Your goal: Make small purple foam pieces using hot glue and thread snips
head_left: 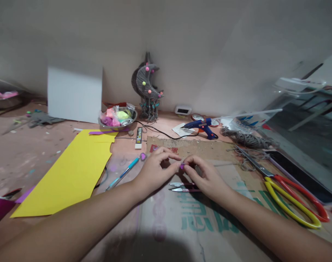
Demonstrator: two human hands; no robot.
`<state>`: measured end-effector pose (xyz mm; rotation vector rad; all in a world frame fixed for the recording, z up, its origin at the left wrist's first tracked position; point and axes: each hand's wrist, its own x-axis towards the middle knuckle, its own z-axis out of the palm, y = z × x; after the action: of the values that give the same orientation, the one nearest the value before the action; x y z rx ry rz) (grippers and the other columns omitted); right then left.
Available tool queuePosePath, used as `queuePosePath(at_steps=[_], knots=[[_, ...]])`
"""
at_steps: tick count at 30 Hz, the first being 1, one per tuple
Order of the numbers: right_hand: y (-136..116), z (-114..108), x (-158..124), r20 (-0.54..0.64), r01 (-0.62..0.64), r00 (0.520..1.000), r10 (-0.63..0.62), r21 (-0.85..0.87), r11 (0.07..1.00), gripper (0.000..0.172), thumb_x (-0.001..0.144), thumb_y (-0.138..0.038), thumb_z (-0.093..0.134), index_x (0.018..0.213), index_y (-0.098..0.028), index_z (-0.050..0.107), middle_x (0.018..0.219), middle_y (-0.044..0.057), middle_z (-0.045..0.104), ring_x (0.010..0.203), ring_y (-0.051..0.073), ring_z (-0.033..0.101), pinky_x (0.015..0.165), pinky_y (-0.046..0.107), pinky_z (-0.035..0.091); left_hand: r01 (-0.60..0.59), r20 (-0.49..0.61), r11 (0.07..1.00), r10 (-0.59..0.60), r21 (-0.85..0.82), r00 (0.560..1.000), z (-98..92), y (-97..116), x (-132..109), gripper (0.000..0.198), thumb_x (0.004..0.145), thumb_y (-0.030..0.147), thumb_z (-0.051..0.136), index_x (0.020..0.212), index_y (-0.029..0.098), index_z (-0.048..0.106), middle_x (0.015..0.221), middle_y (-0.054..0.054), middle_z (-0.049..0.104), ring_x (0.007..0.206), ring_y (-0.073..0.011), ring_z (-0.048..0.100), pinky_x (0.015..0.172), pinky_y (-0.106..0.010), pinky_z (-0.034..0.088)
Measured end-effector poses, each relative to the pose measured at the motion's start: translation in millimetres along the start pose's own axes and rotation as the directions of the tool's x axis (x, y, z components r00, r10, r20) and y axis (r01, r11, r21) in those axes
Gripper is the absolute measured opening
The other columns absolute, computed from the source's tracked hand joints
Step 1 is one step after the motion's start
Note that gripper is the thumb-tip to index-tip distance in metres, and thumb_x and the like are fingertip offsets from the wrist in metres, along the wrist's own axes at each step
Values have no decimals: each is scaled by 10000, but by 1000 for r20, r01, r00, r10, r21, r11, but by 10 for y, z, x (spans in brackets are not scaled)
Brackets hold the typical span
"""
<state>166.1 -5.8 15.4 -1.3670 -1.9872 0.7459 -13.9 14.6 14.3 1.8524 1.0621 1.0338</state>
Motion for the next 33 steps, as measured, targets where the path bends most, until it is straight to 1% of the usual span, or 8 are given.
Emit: queuePosePath(at_steps=[5, 10, 15, 21, 27, 33], knots=[[-8, 3, -8, -8, -3, 1000, 3, -19, 1000, 140, 876, -291, 452, 820, -193, 535, 713, -2, 570, 653, 135, 525, 627, 252, 403, -72, -5, 996, 72, 56, 997, 17, 13, -19, 105, 783, 224, 590, 854, 200, 663, 895, -19, 575, 911, -152, 550, 832, -292, 438], [0, 5, -9, -1, 6, 1000, -6, -33, 999, 139, 878, -295, 455, 816, -194, 527, 704, -7, 571, 646, 131, 528, 623, 245, 402, -127, -9, 988, 128, 87, 992, 10, -13, -28, 110, 794, 252, 599, 864, 201, 666, 889, -22, 568, 913, -153, 540, 828, -290, 430], [-5, 12, -15, -6, 16, 1000, -17, -41, 999, 148, 882, -299, 450, 816, -193, 530, 706, -5, 578, 644, 130, 530, 623, 244, 402, -131, -8, 985, 133, 111, 991, 11, -23, -34, 112, 812, 263, 579, 828, 193, 665, 878, -27, 577, 895, -156, 542, 810, -298, 431], [-1, 16, -3, -1, 26, 1000, -26, -49, 998, 147, 882, -290, 450, 803, -195, 529, 704, -6, 578, 644, 128, 526, 621, 239, 402, -164, -26, 977, 169, 135, 985, 16, -41, -24, 107, 804, 257, 588, 860, 207, 665, 876, -20, 579, 893, -154, 544, 799, -298, 429], [-7, 22, -3, -11, 28, 1000, -28, -37, 999, 140, 882, -285, 456, 809, -196, 537, 705, -6, 587, 644, 125, 533, 622, 234, 409, -158, -32, 973, 166, 170, 986, 15, -50, -21, 64, 790, 217, 595, 793, 191, 654, 855, -18, 589, 884, -153, 545, 795, -295, 416], [-20, 26, -9, -15, 16, 1000, -16, -2, 1000, 144, 862, -307, 492, 831, -192, 574, 742, 10, 622, 676, 136, 561, 651, 239, 433, -95, -43, 988, 101, 125, 994, 3, -44, -14, 79, 800, 215, 578, 773, 180, 644, 839, -19, 590, 870, -154, 549, 794, -295, 423]])
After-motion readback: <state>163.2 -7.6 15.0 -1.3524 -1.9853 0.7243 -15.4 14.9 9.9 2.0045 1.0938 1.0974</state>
